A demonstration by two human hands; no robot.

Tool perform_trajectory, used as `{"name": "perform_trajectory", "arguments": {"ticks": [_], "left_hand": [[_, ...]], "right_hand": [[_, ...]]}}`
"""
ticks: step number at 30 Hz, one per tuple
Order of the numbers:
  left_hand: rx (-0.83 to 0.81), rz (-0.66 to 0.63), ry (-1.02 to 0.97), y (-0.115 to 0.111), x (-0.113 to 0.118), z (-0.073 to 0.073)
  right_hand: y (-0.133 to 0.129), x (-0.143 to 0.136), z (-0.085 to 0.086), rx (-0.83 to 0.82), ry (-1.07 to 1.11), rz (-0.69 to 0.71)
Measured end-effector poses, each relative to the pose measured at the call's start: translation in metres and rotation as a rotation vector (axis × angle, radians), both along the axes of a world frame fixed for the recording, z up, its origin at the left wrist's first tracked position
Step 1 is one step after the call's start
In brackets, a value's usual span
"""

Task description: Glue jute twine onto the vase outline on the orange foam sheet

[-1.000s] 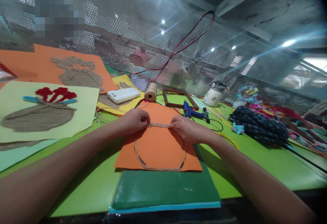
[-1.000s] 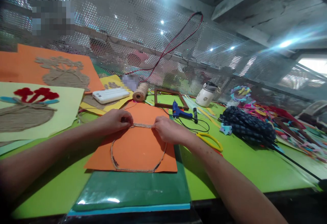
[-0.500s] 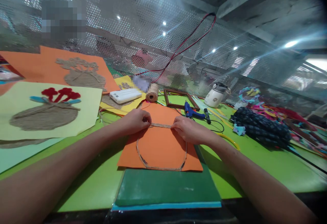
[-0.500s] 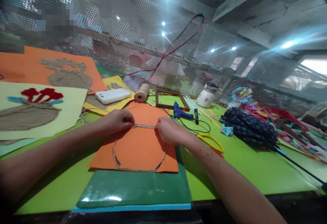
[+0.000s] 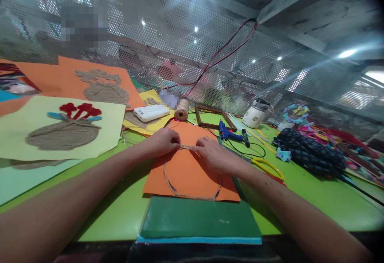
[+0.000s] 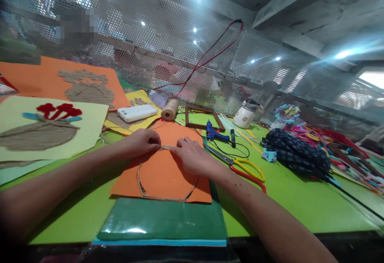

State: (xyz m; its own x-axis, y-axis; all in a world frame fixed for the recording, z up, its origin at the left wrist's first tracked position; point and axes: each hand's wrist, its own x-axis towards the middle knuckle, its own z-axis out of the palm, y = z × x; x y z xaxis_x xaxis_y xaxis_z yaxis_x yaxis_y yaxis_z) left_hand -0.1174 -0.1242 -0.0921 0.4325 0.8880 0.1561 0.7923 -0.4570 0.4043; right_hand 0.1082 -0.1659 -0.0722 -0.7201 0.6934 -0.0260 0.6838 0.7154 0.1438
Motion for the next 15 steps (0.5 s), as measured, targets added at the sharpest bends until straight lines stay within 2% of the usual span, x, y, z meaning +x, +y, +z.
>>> {"name": "perform_trajectory", "arguments": {"ticks": [15], "left_hand": [[0.055,0.006,0.056,-0.0044,0.0028,0.001]], "right_hand": [[-0.0074,-0.0068,0.0018,0.084,-0.041,0.024]]}}
